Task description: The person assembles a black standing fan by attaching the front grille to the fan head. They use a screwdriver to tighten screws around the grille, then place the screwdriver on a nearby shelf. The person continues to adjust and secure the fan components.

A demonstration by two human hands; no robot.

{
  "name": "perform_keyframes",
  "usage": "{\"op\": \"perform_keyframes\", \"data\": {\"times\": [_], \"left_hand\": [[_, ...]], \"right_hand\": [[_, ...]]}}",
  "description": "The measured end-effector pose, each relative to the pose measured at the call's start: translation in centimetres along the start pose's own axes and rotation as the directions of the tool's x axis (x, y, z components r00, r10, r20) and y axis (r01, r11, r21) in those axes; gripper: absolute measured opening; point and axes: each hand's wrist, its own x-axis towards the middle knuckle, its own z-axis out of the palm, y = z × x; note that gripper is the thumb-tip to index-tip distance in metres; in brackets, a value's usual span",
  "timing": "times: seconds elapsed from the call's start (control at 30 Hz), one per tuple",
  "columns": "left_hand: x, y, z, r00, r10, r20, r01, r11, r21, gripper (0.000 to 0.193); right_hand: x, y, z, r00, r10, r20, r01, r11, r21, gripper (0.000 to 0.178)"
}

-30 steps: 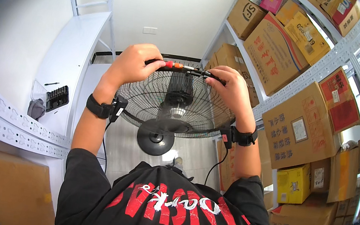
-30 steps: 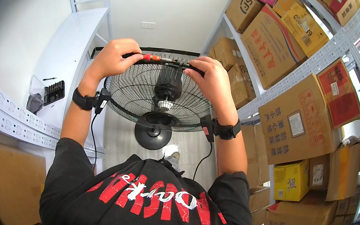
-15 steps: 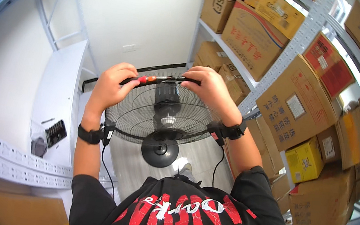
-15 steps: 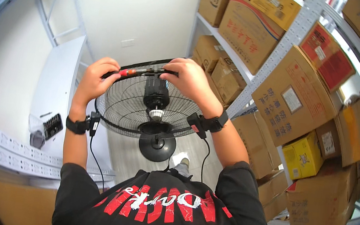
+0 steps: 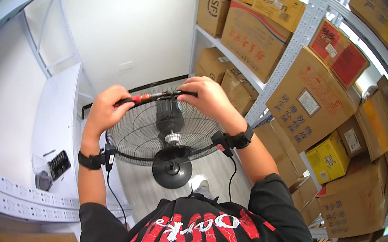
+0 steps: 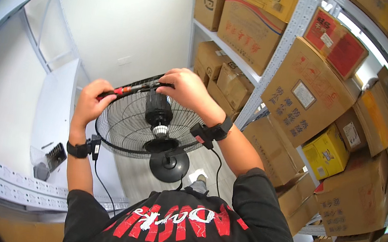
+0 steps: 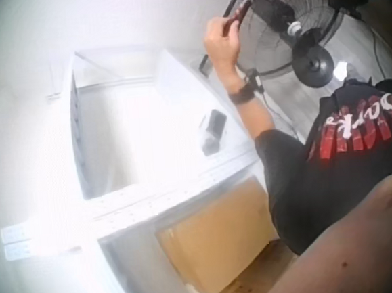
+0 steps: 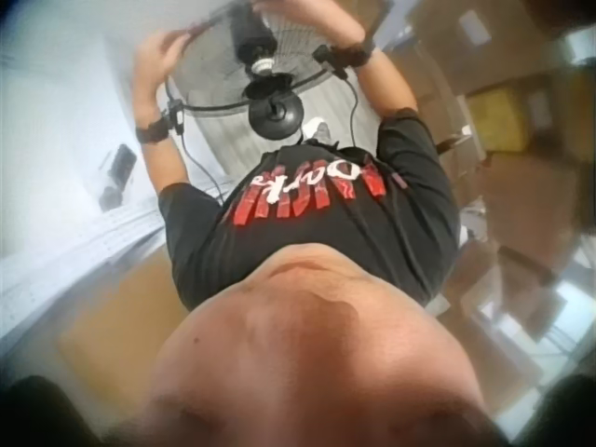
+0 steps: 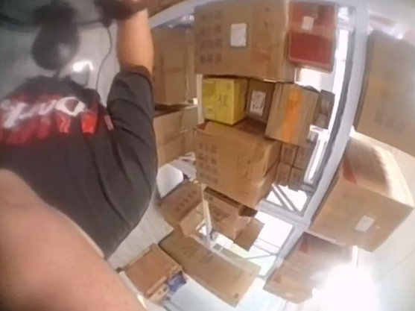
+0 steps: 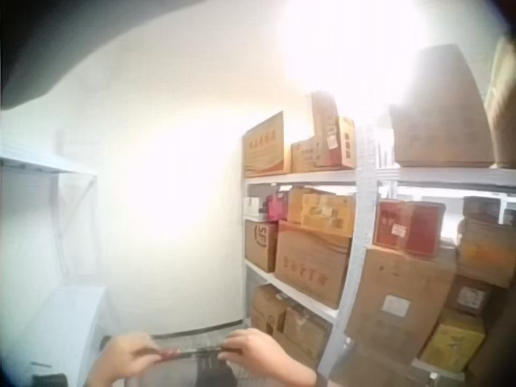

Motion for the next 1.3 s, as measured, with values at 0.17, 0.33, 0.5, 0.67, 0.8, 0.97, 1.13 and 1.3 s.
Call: {"op": "perform_keyframes", "data": {"times": [0.17, 0.33, 0.5, 0.67, 0.8, 0.97, 1.13, 1.3], "left_hand": [[-0.3, 0.6, 0.1, 0.988, -0.149, 0.027, 0.148, 0.989, 0.022, 0.016], [-0.3, 0.4, 0.1, 0.993, -0.112, 0.034, 0.108, 0.989, 0.101, 0.014], [-0.2, 0.4, -0.2, 0.999, -0.033, 0.005, 0.032, 0.995, 0.099, 0.009], [0.2, 1.0, -0.1, 0.994, -0.112, 0.002, 0.111, 0.987, 0.116, 0.01], [-0.1, 0.9, 0.1, 0.997, -0.068, 0.024, 0.062, 0.983, 0.172, 0.012], [-0.1, -0.2, 0.2, 0.998, -0.055, 0.021, 0.051, 0.989, 0.142, 0.012], [0.1, 1.0, -0.2, 0.999, -0.046, -0.02, 0.049, 0.985, 0.165, 0.016], [0.1, 1.5, 0.3, 0.994, -0.106, -0.013, 0.107, 0.983, 0.151, 0.017]], "right_hand": [[-0.1, -1.0, -0.4, 0.996, 0.072, 0.055, -0.074, 0.996, 0.039, 0.027], [-0.1, -0.7, -0.3, 0.99, 0.109, 0.085, -0.111, 0.994, 0.014, 0.029], [-0.1, -0.4, 0.0, 0.991, 0.109, 0.073, -0.11, 0.994, 0.002, 0.029], [0.0, -0.9, -0.5, 0.986, 0.126, 0.106, -0.128, 0.992, 0.018, 0.028], [0.0, -0.8, -0.1, 0.99, 0.111, 0.089, -0.114, 0.993, 0.032, 0.028], [0.2, -0.9, -0.3, 0.992, 0.099, 0.08, -0.099, 0.995, 0.004, 0.028], [0.1, -0.8, -0.3, 0.991, 0.105, 0.084, -0.107, 0.994, 0.009, 0.028], [0.3, -0.8, -0.2, 0.991, 0.101, 0.09, -0.104, 0.994, 0.026, 0.028]]}}
